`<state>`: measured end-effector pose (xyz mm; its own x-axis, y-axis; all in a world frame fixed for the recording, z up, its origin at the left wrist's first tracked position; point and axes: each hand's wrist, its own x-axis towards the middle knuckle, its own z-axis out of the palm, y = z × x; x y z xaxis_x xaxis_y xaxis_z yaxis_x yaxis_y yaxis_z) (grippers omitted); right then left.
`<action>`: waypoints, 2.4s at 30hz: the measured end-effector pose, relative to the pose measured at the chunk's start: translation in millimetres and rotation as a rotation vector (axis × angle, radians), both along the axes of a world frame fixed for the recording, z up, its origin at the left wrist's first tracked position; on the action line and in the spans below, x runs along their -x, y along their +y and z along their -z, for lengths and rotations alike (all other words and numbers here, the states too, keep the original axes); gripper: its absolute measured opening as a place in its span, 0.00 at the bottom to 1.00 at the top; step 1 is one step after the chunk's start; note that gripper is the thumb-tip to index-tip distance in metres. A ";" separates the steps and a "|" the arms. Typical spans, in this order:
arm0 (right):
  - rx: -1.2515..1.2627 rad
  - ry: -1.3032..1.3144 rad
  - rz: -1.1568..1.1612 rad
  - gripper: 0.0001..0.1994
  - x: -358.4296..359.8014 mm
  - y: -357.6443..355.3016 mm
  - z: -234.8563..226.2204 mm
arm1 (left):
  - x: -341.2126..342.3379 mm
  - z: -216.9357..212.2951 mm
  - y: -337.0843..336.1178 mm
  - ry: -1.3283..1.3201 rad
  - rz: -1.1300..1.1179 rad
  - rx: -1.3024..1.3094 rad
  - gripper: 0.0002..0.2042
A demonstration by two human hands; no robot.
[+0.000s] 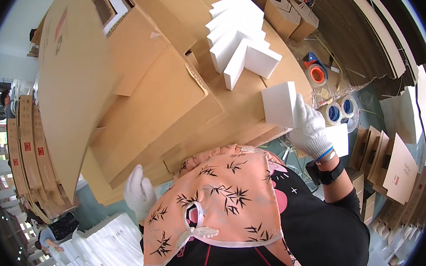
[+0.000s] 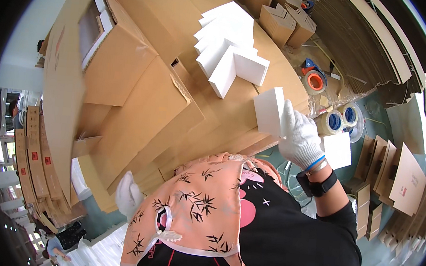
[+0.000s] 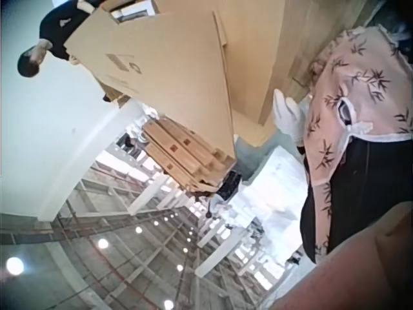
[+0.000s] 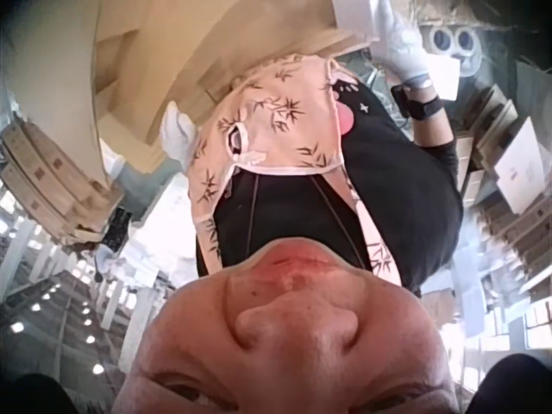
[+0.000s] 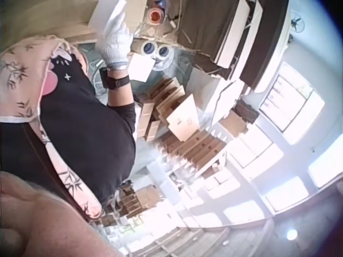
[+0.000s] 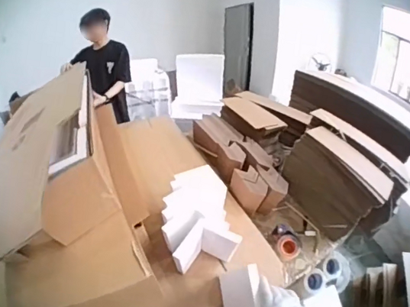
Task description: The person assembles a cardboard box and places white foam corner protectors inside it. They retrieve the foam pieces from a large plastic bag and arrange them within the box, then use a tape dispenser to seal the box flaps.
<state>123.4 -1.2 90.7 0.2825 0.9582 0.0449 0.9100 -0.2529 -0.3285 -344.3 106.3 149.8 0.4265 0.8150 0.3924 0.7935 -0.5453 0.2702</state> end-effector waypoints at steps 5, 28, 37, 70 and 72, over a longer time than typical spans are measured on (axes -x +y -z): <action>-0.036 0.323 0.258 0.35 10.3 2.4 -24.9 | -10.3 2.5 20.7 0.148 0.096 -0.155 0.19; -0.389 0.785 0.073 0.34 45.7 134.3 25.6 | -52.2 0.5 63.5 0.275 -0.183 -0.037 0.35; -0.240 0.500 0.155 0.27 17.6 125.5 14.0 | 24.7 -42.8 16.0 -0.080 -0.365 -0.174 0.19; -0.210 -0.003 -0.828 0.16 128.0 251.0 -44.7 | 294.8 -106.1 -1.8 -0.974 -1.111 -0.061 0.38; -0.229 -0.010 -0.827 0.16 129.2 249.8 -44.8 | 305.8 -102.5 1.3 -1.105 -1.086 -0.040 0.34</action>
<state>-5.9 248.6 135.5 -0.5042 0.8230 0.2617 0.7756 0.5648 -0.2817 -650.1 107.7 252.3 -0.8493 0.5115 0.1305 0.2208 0.1196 0.9680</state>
